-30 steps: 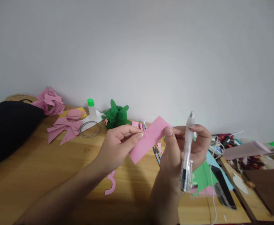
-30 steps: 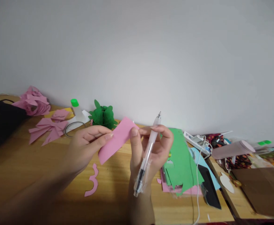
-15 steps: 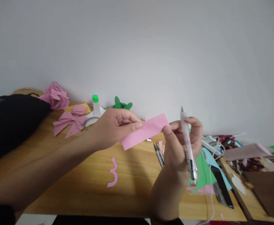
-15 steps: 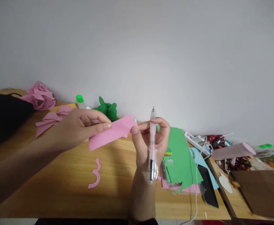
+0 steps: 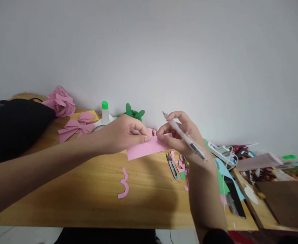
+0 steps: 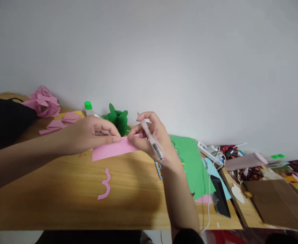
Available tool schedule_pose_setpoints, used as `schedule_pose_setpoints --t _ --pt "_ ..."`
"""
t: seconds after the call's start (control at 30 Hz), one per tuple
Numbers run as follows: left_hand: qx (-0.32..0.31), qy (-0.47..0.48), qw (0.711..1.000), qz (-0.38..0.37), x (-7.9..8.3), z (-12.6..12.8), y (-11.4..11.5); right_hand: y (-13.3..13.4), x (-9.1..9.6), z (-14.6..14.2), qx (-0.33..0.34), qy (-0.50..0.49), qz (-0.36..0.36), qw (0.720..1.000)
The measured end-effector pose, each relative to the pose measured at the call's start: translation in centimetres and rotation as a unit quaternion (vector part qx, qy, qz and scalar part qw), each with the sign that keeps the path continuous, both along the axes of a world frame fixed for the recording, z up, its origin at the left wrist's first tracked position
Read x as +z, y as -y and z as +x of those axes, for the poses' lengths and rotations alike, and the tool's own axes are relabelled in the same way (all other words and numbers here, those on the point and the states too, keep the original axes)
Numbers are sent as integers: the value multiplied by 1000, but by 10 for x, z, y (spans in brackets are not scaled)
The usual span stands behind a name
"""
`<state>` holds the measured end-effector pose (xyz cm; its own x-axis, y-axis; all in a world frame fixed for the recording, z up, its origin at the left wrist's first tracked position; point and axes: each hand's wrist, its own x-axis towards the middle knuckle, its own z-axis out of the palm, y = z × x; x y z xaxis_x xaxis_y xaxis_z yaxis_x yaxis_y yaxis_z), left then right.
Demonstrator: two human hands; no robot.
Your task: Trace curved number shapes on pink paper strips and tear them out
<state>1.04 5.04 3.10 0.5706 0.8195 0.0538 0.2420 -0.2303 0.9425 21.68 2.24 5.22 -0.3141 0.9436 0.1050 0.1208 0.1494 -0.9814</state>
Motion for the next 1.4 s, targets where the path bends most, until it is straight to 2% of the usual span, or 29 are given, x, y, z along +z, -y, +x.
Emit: schedule_pose_setpoints --t 0.23,0.37,0.57,0.8,1.0,1.17,1.4 --pt "-20 -56 998 14 1 1 3 -5 20 -12 62 107 -58 991" --pt "-18 -75 997 32 2 -1 5 -5 23 -15 65 134 -60 987" --pt "-12 -48 998 50 2 -2 9 -8 24 -9 97 137 -37 985" --pt "6 -61 994 87 -2 -11 10 -9 38 15 59 169 -10 984" --pt "5 -53 998 46 -3 -18 10 -6 41 30 12 132 39 990" --pt "-2 -25 999 28 1 -15 15 2 33 16 43 113 15 992" --pt "-16 -27 999 -13 9 -6 18 8 35 6 70 140 49 987"
